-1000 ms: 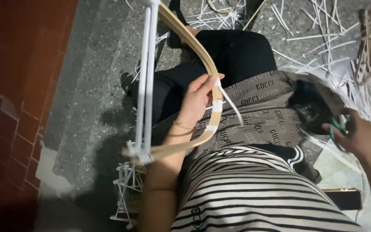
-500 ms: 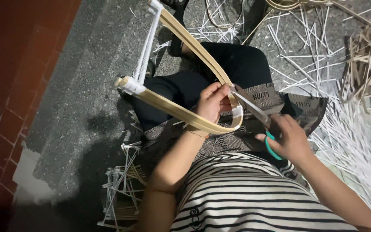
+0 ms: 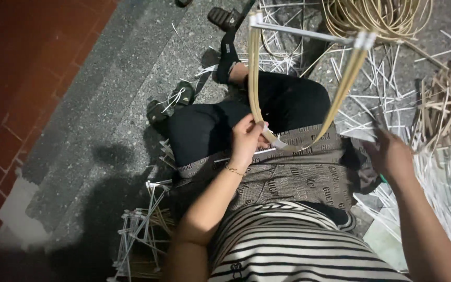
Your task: Assembling and securing a bent wooden frame using white plastic binding strips.
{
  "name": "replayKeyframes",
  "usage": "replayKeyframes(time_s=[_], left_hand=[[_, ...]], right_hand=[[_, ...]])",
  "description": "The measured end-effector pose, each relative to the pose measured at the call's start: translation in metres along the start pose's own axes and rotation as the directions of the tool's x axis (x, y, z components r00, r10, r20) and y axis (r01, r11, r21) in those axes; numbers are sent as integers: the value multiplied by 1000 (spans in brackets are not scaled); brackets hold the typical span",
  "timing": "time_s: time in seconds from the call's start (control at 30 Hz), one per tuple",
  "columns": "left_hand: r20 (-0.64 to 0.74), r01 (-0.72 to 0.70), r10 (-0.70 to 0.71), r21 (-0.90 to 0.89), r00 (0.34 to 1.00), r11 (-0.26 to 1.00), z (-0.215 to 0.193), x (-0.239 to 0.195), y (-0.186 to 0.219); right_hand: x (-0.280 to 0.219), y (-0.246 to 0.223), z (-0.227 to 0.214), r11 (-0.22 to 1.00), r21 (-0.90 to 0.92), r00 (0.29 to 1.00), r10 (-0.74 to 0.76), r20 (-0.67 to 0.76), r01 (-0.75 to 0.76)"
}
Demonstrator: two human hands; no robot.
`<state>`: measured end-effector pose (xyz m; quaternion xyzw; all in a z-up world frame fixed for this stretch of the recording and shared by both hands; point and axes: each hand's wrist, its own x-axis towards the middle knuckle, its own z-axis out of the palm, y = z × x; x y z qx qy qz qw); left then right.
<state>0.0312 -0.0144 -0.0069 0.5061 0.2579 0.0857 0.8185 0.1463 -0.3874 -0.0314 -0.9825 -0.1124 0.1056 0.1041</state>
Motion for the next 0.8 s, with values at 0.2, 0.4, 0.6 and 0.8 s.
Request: replayKeyframes(time_s=[0.2, 0.4, 0.6, 0.8], left_hand=[[9, -107, 108, 189, 994, 976, -8, -11, -13], [35, -214, 218, 391, 975, 895, -32, -29, 13], [117, -357, 388, 683, 914, 637, -20, -50, 90], [86, -311, 650, 920, 755, 239, -60, -31, 89]], right_hand=[[-26, -161, -110, 337, 910, 959, -230, -168, 240], [-2, -160, -84, 419, 908, 1000, -12, -17, 21], [-3, -148, -62, 342, 940, 987, -147, 67, -12], [7, -143, -52, 391, 916, 924, -375, 72, 87]])
